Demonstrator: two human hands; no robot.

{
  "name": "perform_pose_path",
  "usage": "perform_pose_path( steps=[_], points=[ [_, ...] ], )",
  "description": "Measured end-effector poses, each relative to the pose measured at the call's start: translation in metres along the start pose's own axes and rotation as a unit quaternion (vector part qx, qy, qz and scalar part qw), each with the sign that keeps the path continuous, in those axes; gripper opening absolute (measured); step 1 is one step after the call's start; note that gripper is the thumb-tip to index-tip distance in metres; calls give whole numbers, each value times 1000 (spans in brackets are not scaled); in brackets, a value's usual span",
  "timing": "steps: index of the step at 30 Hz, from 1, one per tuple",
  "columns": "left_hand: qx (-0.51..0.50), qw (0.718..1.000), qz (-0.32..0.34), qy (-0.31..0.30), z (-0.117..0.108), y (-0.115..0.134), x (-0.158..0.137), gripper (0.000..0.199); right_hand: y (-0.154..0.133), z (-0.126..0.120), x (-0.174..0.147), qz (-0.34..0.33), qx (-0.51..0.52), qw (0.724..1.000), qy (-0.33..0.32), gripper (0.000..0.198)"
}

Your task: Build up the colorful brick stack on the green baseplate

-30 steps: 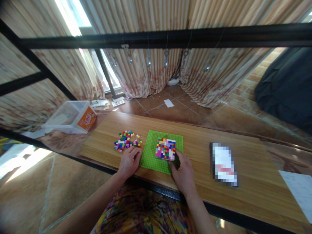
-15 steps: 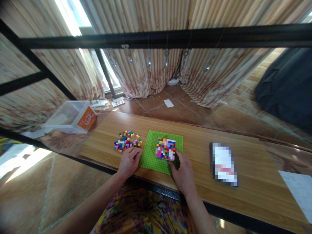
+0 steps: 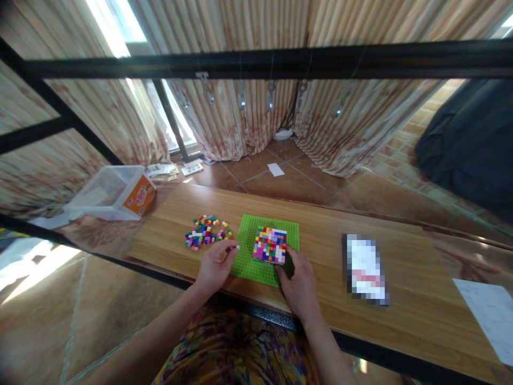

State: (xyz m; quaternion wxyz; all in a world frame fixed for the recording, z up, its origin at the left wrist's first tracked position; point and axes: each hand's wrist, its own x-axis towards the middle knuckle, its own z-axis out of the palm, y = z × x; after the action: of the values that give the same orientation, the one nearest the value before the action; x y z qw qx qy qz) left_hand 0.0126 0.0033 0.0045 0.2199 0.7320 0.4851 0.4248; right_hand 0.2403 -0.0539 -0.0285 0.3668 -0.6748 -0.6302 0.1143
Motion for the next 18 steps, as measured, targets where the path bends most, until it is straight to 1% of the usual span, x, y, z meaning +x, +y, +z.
perform_pose_path(
  steps=[4,8,12,18],
  points=[
    [-7,1000,14,-6,6,12,9,12,-1,0,0,5,1,1000,1,49],
    [-18,1000,15,-11,11,18,16,12,1,1,0,1,5,1000,0,49],
    [-36,999,22,-27,17,24,21,12,1,0,1,-4,6,1000,-2,49],
    [-58,997,25,-34,25,27,26,13,1,1,1,0,8,1000,0,47]
  ],
)
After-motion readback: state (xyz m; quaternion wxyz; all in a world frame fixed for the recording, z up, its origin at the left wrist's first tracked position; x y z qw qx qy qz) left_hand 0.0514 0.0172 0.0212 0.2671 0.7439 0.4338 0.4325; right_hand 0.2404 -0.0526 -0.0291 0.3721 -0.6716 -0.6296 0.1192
